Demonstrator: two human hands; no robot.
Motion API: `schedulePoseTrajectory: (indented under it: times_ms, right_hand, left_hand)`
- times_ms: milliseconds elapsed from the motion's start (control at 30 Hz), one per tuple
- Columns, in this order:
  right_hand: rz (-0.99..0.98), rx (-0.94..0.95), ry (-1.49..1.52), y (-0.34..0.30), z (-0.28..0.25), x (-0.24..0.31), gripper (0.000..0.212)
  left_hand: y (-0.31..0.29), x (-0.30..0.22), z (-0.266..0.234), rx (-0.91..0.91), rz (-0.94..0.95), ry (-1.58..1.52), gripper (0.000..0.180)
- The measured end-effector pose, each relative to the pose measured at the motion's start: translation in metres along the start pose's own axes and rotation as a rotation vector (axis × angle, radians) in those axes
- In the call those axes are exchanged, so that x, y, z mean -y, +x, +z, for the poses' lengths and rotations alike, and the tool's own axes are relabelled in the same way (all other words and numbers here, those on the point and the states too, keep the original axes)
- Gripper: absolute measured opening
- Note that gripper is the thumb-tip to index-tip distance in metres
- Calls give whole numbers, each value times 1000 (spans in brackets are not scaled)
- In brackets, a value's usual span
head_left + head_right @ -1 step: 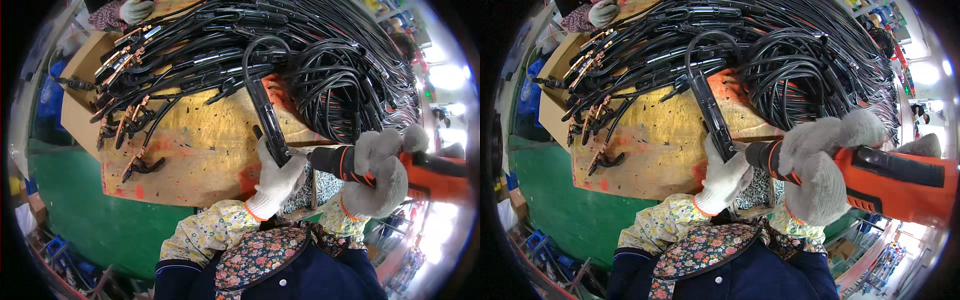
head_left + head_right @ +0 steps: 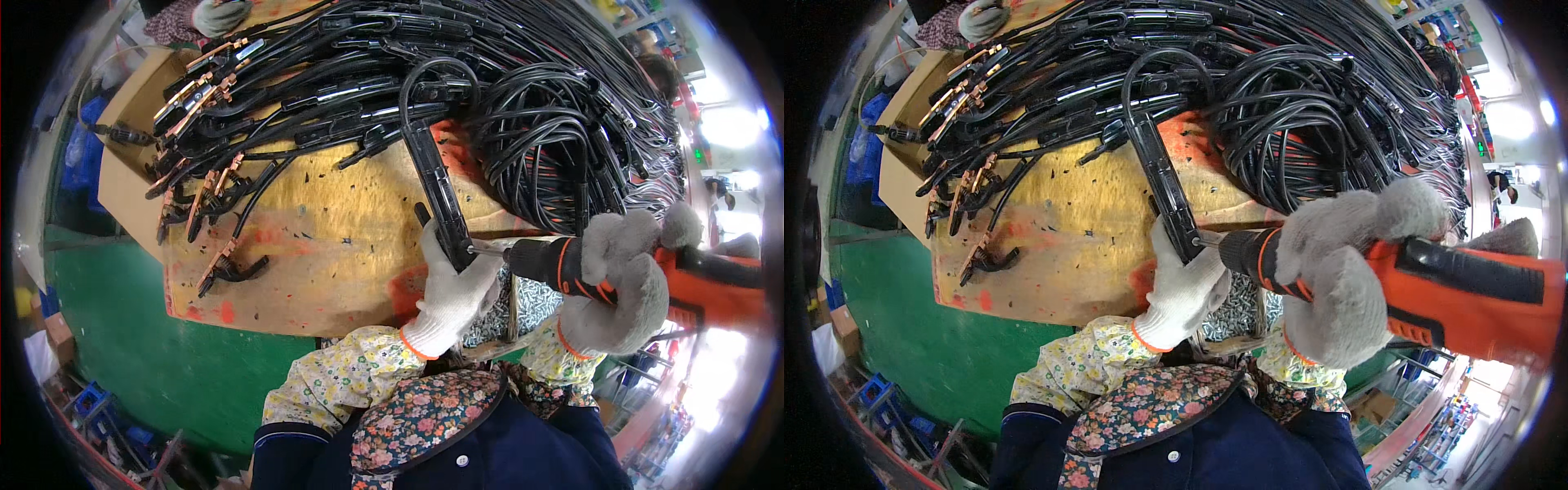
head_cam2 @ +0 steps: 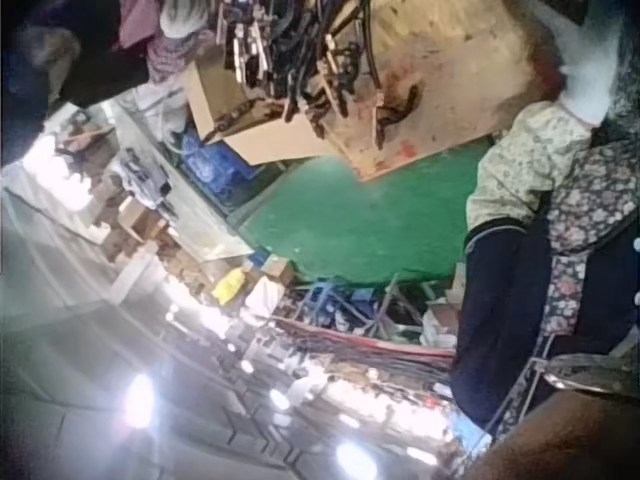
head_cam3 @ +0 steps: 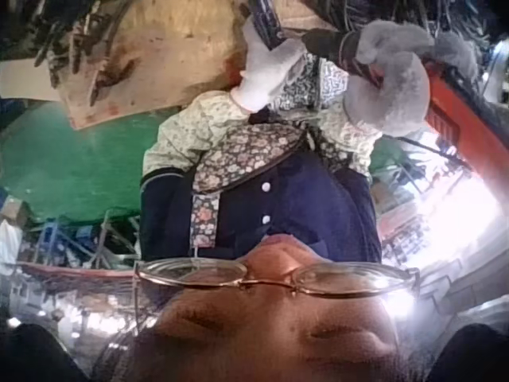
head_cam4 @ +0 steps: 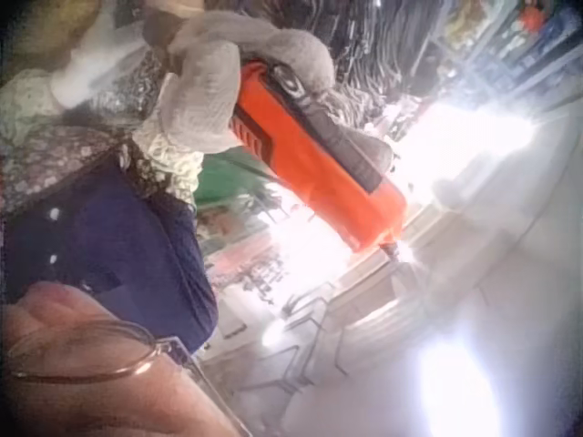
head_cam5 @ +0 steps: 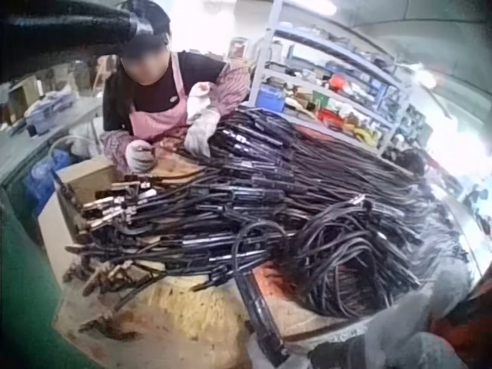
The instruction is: The person fastens screws into the plastic handles of wire assemblies using an electric screwdriver.
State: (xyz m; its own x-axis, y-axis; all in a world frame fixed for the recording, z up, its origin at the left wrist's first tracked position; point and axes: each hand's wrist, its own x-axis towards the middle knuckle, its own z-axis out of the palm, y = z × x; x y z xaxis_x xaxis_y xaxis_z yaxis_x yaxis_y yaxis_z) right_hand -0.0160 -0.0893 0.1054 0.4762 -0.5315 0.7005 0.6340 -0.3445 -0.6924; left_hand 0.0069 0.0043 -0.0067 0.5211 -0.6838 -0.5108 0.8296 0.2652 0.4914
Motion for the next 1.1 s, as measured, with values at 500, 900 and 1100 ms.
schedulePoseTrajectory:
  times_ms: [500,900,1100]
  right_hand:
    - [64,1,155,16,-5,2,90]
    - [101,8,-6,14,-11,15,56]
    - [-13,-32,-111,11,-4,8,46]
  left_hand:
    - [-2,-2,5,-14,-36,28,59]
    - [-1,-1,5,14,-50,-29,65]
    - [-1,3,2,-1,-48,-52,63]
